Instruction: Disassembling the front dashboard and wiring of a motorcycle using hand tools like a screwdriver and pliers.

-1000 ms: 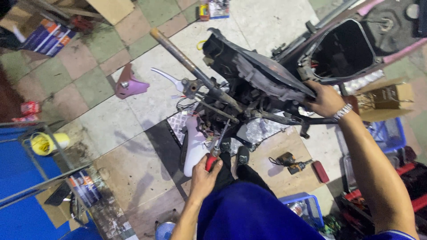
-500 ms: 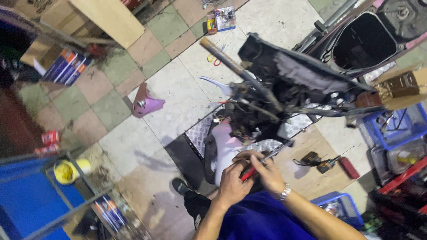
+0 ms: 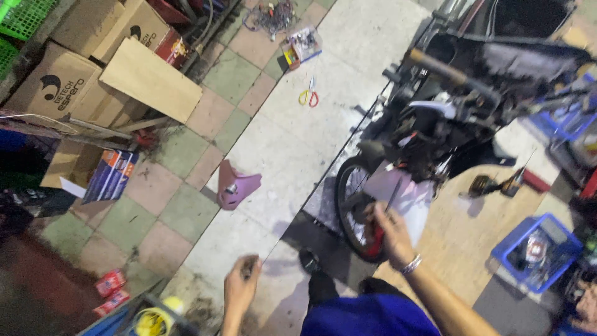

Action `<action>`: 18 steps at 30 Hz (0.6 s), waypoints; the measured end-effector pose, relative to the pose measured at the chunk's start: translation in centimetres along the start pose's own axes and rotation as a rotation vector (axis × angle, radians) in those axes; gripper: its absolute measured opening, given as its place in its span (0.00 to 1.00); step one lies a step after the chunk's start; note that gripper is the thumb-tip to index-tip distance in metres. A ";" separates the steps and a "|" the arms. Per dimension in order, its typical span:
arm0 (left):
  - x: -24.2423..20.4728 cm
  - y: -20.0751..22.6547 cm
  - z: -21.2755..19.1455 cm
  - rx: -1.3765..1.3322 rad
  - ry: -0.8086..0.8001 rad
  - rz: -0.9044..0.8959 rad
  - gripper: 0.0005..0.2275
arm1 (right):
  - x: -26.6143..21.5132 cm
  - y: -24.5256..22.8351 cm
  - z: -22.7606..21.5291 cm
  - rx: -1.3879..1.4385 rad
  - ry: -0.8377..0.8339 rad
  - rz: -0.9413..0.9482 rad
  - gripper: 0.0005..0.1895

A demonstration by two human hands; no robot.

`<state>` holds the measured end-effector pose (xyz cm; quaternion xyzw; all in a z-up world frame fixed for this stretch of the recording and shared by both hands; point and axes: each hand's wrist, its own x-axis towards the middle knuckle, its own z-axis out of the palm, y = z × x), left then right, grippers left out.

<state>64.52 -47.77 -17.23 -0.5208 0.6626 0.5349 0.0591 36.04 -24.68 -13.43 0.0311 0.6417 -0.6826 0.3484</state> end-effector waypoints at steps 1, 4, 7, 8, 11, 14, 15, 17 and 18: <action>0.1 1.1 -2.2 0.147 0.024 -0.009 0.19 | -0.3 0.1 0.0 -0.027 0.081 0.046 0.17; 4.7 9.4 -0.4 -0.006 -0.068 0.260 0.17 | -1.8 -1.5 1.6 -0.075 0.290 0.013 0.19; 10.0 17.2 6.0 0.006 -0.309 0.499 0.14 | -0.8 -2.7 0.1 -0.058 0.318 -0.025 0.22; 9.2 18.6 7.2 0.033 -0.350 0.540 0.14 | -2.0 -1.4 -0.1 -0.027 0.367 -0.052 0.22; 11.8 25.4 12.5 0.024 -0.554 0.707 0.18 | 2.9 0.3 -0.5 -0.198 0.489 0.106 0.22; 12.6 26.2 14.3 0.138 -0.614 1.068 0.18 | 5.8 3.7 2.3 0.040 0.361 -0.212 0.19; 12.4 26.3 15.1 0.156 -0.640 1.024 0.18 | 5.7 3.7 2.8 0.095 0.375 -0.179 0.18; 10.5 25.9 15.3 0.182 -0.676 1.010 0.18 | 3.8 5.4 3.0 0.161 0.404 -0.174 0.18; 9.0 25.0 14.6 0.148 -0.688 0.959 0.17 | 2.2 7.5 2.7 -0.004 0.430 -0.121 0.19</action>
